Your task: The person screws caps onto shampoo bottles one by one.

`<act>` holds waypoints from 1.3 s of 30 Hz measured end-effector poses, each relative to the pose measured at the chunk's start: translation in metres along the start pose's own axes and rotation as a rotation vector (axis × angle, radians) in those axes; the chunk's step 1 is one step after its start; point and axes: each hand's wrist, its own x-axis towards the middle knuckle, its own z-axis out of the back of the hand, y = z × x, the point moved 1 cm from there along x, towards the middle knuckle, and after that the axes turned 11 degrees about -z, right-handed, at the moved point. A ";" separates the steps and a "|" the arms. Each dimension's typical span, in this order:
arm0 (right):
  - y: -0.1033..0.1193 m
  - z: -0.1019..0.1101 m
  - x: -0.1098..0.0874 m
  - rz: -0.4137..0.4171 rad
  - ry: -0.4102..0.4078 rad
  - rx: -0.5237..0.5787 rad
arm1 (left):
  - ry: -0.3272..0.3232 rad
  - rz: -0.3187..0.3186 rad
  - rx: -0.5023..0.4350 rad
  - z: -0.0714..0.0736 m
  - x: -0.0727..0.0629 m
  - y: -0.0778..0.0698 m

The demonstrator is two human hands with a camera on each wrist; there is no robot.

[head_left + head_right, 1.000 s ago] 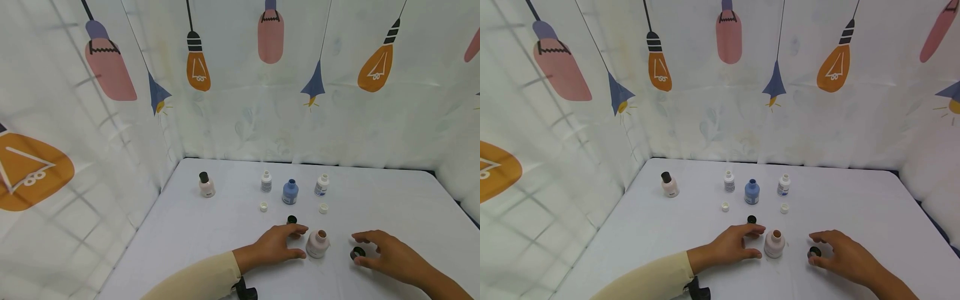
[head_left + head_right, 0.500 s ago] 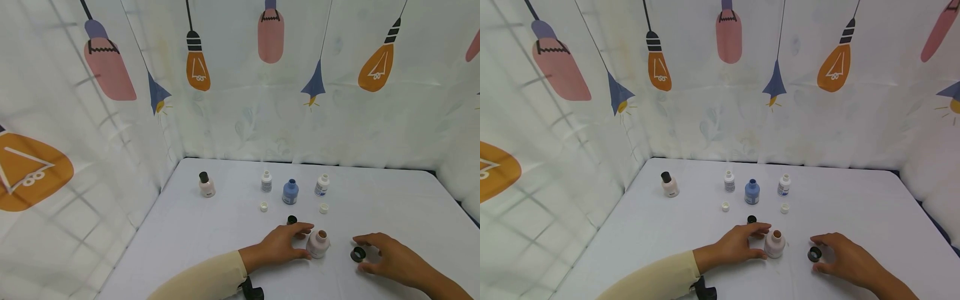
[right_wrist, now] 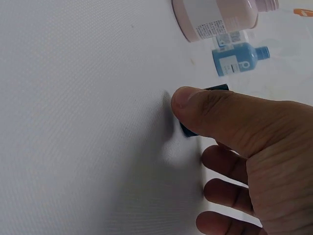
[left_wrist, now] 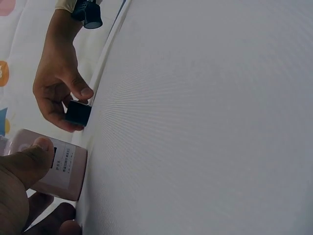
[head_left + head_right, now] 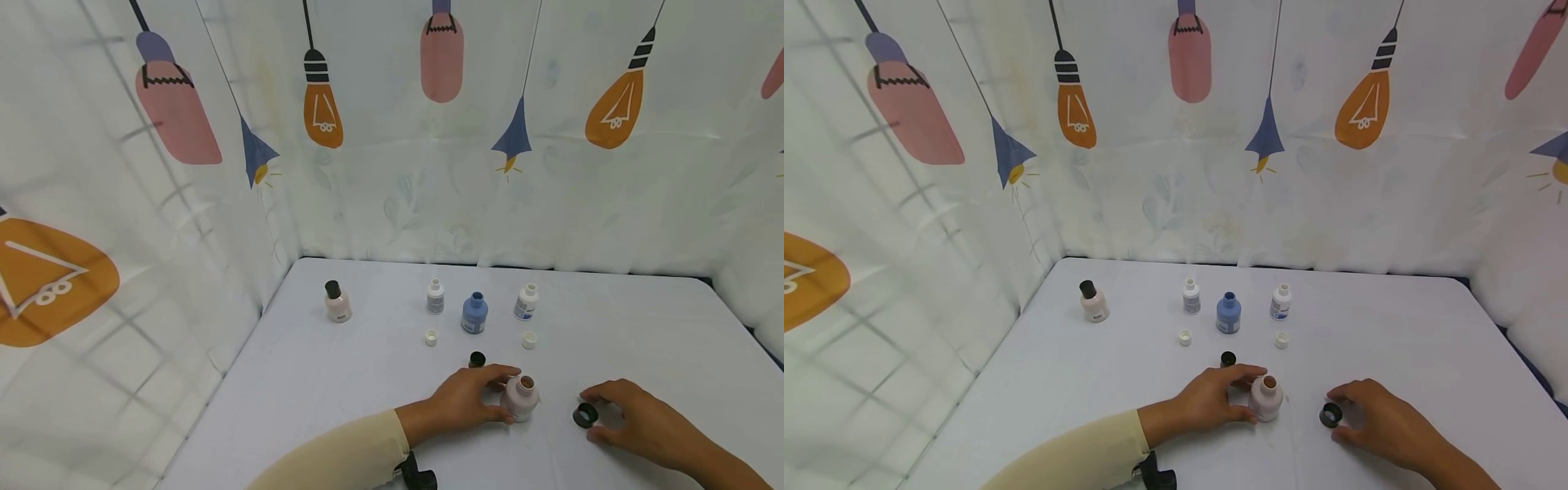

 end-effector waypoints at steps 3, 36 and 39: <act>0.000 -0.001 0.001 -0.010 0.003 0.007 | -0.004 -0.006 0.011 -0.001 0.000 0.000; 0.017 0.000 0.001 0.128 -0.187 0.066 | 0.011 -0.028 0.046 -0.001 0.008 0.000; 0.020 0.000 0.002 0.168 -0.241 0.088 | 0.019 -0.023 0.056 0.000 0.008 -0.001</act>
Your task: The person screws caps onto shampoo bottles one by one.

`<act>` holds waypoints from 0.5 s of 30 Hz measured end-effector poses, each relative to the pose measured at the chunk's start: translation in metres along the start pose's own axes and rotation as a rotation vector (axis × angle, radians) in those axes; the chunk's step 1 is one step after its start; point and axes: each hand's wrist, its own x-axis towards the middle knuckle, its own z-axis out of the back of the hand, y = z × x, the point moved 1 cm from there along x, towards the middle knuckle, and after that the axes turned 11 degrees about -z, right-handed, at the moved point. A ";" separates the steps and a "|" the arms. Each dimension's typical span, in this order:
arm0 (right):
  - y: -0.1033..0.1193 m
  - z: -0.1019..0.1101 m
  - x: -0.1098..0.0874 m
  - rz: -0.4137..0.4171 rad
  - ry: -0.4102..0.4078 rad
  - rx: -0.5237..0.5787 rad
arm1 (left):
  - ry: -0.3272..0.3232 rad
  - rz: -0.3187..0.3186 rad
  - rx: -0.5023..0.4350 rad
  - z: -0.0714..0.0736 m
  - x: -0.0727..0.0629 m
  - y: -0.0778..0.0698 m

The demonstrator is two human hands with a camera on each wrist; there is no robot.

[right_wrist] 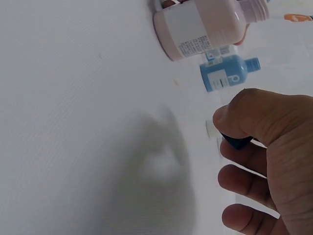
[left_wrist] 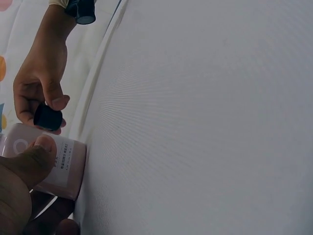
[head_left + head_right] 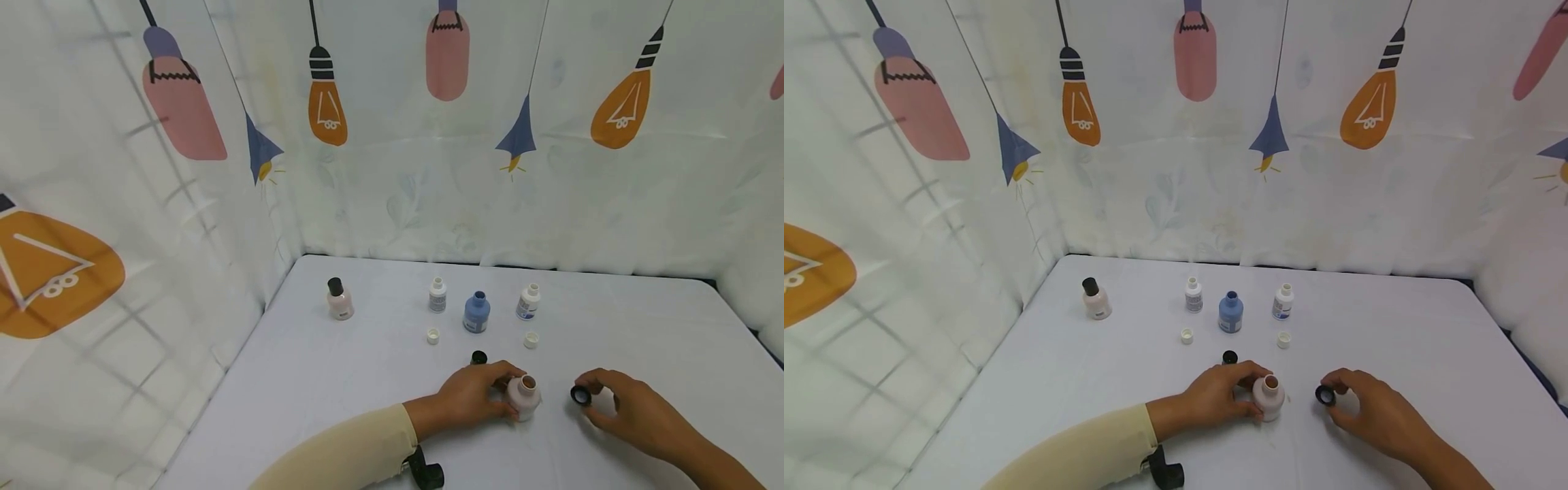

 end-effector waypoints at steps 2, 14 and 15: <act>0.001 0.000 0.001 0.024 -0.034 0.009 | 0.003 0.004 0.003 0.001 0.000 -0.001; 0.014 0.006 0.006 -0.040 -0.018 0.017 | 0.003 0.023 -0.005 0.000 0.000 0.001; 0.015 0.007 0.006 -0.032 -0.029 0.020 | 0.001 0.023 -0.005 0.000 0.000 0.001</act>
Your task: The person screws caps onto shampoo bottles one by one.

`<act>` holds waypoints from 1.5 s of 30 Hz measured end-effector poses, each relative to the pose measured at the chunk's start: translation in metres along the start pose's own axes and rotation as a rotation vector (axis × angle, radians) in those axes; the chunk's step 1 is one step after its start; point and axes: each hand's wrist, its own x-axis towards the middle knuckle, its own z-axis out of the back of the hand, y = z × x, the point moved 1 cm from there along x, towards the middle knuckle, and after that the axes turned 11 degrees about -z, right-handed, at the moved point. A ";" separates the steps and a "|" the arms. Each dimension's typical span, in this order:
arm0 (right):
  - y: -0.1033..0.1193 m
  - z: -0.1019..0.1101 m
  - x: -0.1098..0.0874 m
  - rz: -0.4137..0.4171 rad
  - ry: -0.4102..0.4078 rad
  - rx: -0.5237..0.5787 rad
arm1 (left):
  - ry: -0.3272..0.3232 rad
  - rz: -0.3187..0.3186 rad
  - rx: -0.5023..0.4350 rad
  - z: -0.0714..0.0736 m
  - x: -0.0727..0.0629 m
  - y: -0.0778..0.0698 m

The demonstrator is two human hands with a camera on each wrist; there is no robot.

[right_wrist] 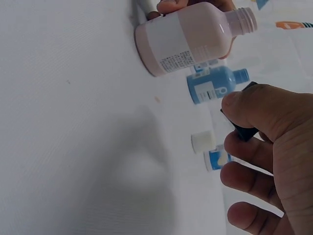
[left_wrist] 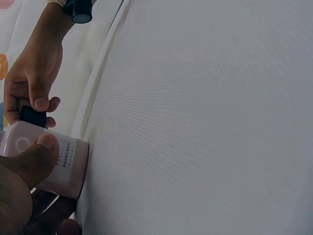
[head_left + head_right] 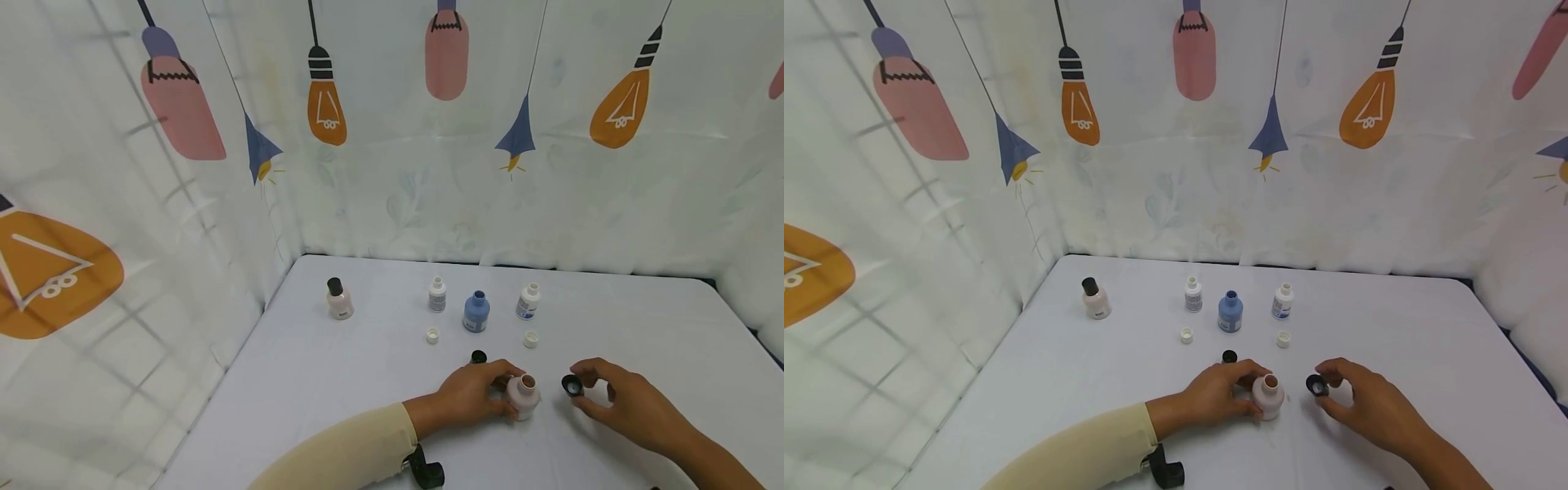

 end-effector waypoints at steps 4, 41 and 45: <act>0.002 0.002 -0.001 0.005 -0.009 0.017 | -0.007 -0.007 0.002 0.000 0.000 0.000; 0.024 0.009 0.001 0.169 -0.098 0.038 | -0.009 0.000 -0.022 0.000 0.001 0.002; 0.026 0.008 0.001 0.181 -0.098 0.042 | -0.010 -0.001 -0.025 0.000 0.001 0.002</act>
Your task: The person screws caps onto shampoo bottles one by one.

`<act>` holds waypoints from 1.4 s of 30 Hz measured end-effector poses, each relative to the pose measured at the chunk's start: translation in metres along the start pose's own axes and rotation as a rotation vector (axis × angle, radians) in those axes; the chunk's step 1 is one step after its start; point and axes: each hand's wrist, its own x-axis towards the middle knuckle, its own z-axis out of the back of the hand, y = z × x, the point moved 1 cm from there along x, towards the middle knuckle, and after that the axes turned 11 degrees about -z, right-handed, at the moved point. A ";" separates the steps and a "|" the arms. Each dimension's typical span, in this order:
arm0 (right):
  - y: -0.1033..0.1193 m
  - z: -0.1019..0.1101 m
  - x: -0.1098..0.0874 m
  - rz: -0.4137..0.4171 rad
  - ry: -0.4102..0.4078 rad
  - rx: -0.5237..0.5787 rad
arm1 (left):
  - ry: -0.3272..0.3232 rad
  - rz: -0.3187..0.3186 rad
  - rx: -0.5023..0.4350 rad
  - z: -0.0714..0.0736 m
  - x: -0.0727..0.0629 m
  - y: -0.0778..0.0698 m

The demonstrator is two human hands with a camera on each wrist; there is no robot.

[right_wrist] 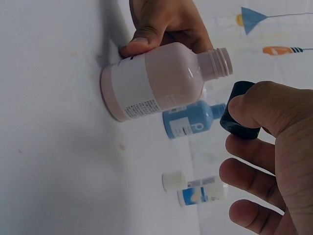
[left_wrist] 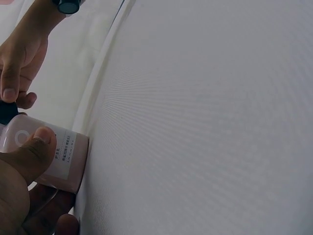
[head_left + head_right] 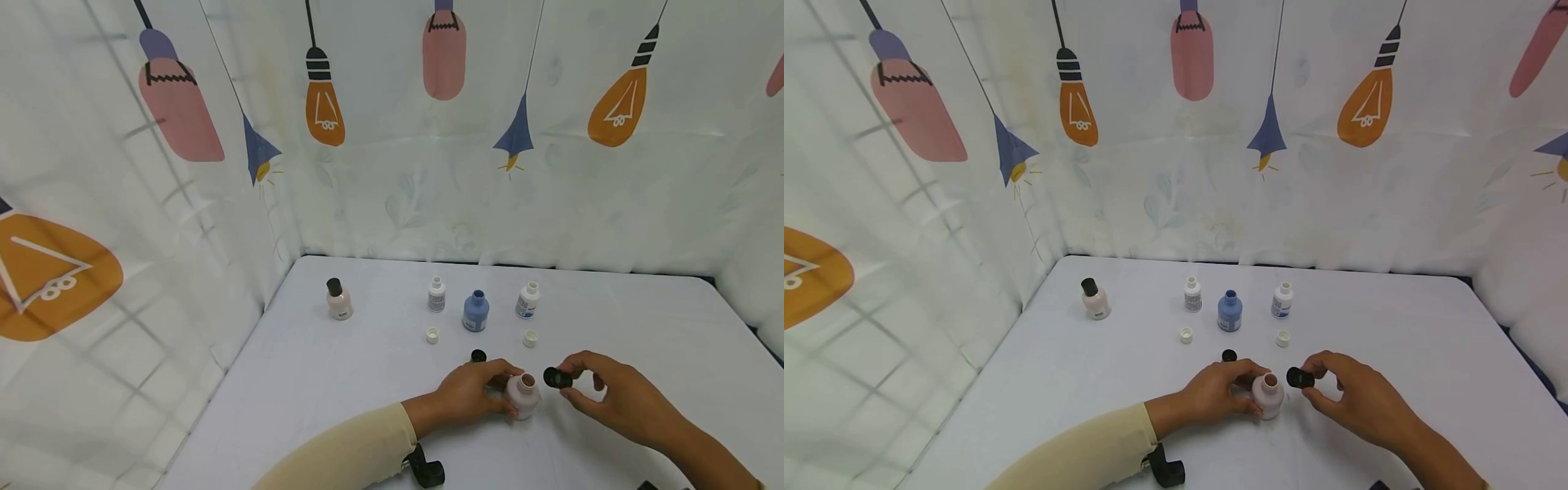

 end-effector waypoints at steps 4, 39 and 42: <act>0.001 -0.002 0.001 0.017 -0.002 0.003 | -0.004 0.001 -0.003 -0.001 0.000 0.000; 0.018 -0.001 0.008 0.090 -0.029 0.039 | -0.010 -0.018 0.017 -0.002 -0.001 0.002; 0.021 0.000 0.010 0.113 -0.041 0.037 | -0.009 -0.019 0.016 -0.001 -0.001 0.001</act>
